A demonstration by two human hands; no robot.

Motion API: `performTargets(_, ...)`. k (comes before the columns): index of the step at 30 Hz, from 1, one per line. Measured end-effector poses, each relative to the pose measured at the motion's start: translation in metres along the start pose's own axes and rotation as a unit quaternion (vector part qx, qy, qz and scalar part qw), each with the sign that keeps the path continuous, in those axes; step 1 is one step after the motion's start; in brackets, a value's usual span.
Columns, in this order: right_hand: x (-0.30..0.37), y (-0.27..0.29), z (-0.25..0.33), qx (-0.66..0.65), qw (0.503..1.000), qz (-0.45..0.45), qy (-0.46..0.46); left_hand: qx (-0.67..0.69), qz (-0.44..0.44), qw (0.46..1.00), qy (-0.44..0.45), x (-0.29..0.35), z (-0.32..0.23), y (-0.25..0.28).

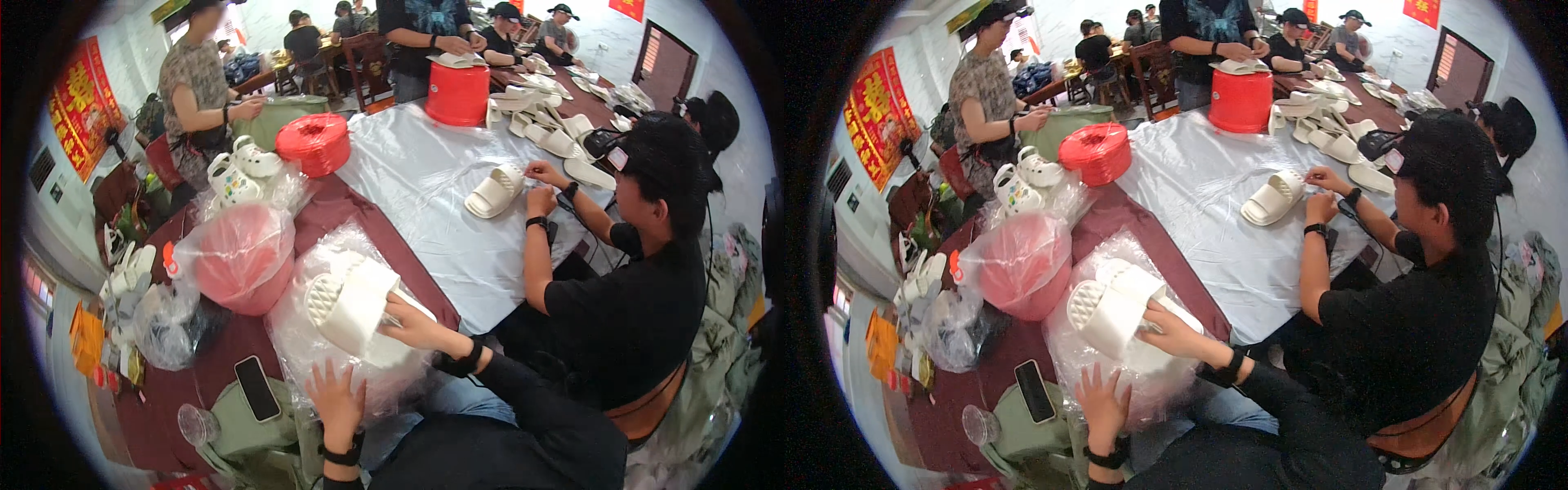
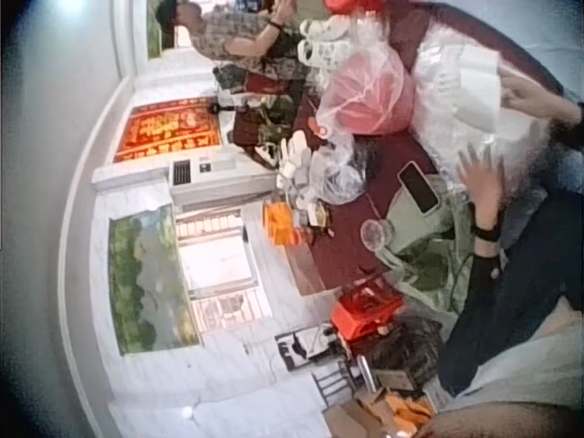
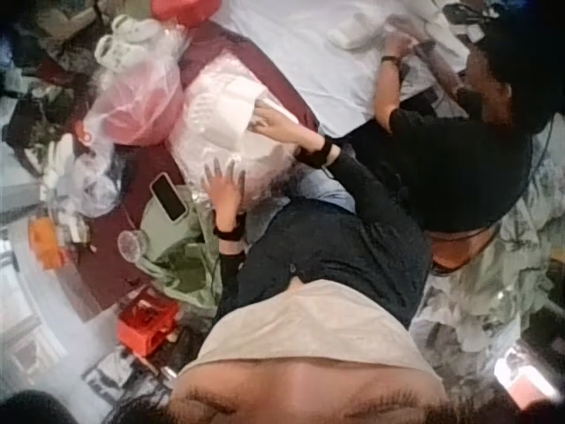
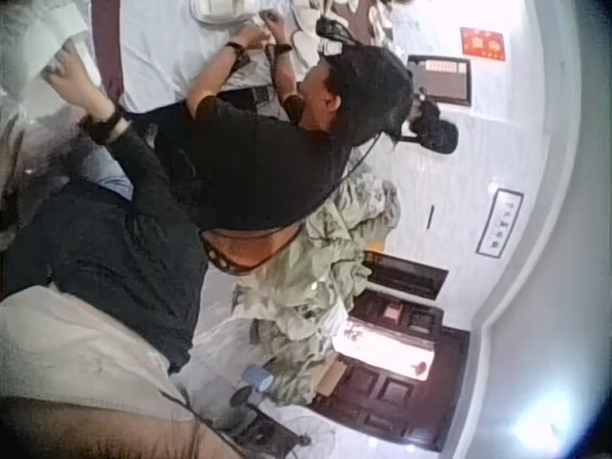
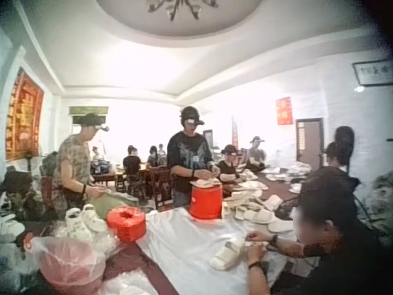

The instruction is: Inspecting and organizing pairs of white slide sandals at a factory assembly table.

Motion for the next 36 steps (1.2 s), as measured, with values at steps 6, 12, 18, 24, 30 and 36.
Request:
performTargets(6, 0.056, 0.017, 0.046, -0.088, 0.981, 0.169, 0.045, -0.061, 0.277, 0.957, 0.062, 0.023, 0.061, -0.062)
performTargets(12, 0.102, 0.002, 0.048, -0.095, 0.940, 0.328, -0.010, 0.245, 0.125, 0.961, 0.028, 0.011, 0.033, -0.031)
performTargets(18, 0.118, 0.005, 0.051, -0.107, 0.935, 0.339, -0.005, 0.135, 0.091, 0.982, -0.097, -0.014, 0.027, -0.032)
performTargets(24, 0.119, 0.003, 0.061, -0.123, 0.926, 0.357, 0.013, 0.159, -0.014, 0.983, -0.095, -0.021, 0.027, -0.013)
performTargets(30, 0.121, -0.010, 0.065, -0.148, 0.906, 0.396, -0.006, 0.166, -0.034, 0.986, 0.008, -0.018, 0.048, -0.007)
performTargets(36, 0.118, -0.011, 0.069, -0.103, 0.914, 0.390, 0.034, 0.187, -0.108, 0.975, -0.054, -0.024, 0.036, 0.014)
Point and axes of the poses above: each hand's wrist, its own x-axis away from the middle knuckle, its own y-axis out of the back of the hand, z = x × y, the point moved 9 cm from there along -x, towards the middle knuckle, and after that the axes turned 13 degrees about x, right-handed, at the moved point
